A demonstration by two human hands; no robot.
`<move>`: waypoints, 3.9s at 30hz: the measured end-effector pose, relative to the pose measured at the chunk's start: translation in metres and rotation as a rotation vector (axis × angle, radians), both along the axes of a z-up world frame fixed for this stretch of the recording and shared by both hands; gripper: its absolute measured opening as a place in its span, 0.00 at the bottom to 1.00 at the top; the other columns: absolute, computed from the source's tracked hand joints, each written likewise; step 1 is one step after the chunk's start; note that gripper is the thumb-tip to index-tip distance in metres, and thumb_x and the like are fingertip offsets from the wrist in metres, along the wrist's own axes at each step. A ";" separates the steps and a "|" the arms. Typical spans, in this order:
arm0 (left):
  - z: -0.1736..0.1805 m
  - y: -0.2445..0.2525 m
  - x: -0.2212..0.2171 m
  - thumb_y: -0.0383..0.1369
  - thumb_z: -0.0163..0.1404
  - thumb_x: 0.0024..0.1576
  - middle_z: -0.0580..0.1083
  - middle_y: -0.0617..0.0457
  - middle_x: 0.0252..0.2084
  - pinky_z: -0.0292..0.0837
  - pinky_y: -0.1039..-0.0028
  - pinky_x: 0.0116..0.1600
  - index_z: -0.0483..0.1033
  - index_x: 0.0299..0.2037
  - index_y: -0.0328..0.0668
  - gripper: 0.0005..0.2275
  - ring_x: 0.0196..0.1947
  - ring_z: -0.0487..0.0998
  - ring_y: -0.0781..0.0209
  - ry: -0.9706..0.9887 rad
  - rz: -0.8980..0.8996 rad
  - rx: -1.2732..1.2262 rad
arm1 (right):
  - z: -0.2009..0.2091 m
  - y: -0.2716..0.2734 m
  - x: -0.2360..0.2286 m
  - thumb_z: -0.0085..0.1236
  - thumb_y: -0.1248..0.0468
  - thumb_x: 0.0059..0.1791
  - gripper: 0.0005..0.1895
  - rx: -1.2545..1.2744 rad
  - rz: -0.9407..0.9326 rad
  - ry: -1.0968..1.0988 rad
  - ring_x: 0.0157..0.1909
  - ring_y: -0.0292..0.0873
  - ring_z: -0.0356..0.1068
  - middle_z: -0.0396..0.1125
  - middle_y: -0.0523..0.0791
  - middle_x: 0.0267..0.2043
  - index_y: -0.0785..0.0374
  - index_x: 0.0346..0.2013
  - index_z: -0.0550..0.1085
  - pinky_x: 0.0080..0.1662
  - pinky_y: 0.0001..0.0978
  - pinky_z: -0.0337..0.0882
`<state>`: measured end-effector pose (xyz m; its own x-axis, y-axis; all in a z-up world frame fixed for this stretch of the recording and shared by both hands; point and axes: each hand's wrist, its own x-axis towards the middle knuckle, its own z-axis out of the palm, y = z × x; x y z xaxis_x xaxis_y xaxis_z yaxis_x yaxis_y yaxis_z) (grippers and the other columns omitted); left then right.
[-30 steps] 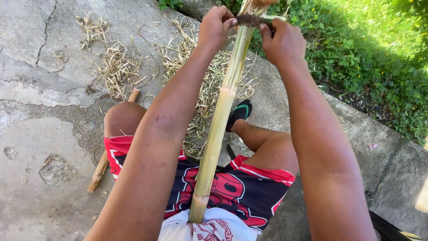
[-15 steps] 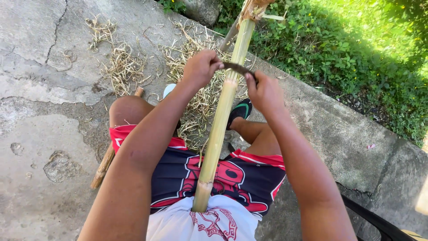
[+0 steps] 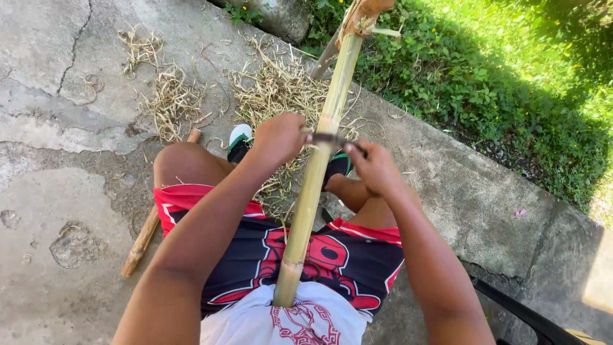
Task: Shaving the outer layer of a bamboo pole using a curved blade held with both hands.
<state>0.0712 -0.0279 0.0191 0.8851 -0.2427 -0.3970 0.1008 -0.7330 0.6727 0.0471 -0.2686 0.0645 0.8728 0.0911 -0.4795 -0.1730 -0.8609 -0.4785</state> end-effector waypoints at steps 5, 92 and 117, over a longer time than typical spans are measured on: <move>-0.027 -0.028 0.081 0.43 0.50 0.61 0.71 0.51 0.38 0.73 0.61 0.39 0.76 0.41 0.47 0.10 0.37 0.74 0.55 -0.169 0.166 -0.031 | -0.017 -0.001 0.075 0.50 0.49 0.57 0.21 -0.068 -0.035 -0.236 0.21 0.42 0.64 0.66 0.45 0.20 0.65 0.34 0.75 0.28 0.42 0.63; 0.024 0.033 -0.115 0.39 0.53 0.59 0.79 0.46 0.35 0.73 0.49 0.45 0.78 0.33 0.47 0.07 0.38 0.81 0.40 -0.047 -0.120 0.073 | -0.030 0.009 -0.151 0.54 0.52 0.55 0.18 0.270 -0.004 -0.204 0.20 0.51 0.66 0.64 0.52 0.19 0.65 0.32 0.74 0.28 0.45 0.65; 0.023 0.047 -0.142 0.42 0.58 0.54 0.79 0.47 0.32 0.73 0.54 0.44 0.81 0.34 0.47 0.09 0.35 0.81 0.46 0.124 -0.005 -0.013 | 0.008 0.028 -0.148 0.53 0.47 0.54 0.20 0.006 0.086 -0.257 0.27 0.63 0.70 0.67 0.56 0.19 0.61 0.31 0.74 0.33 0.56 0.67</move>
<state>-0.0707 0.0193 0.0423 0.8283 -0.2526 -0.5001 0.1800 -0.7252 0.6646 -0.1011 -0.2405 0.0728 0.9548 0.1723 -0.2424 0.0283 -0.8641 -0.5026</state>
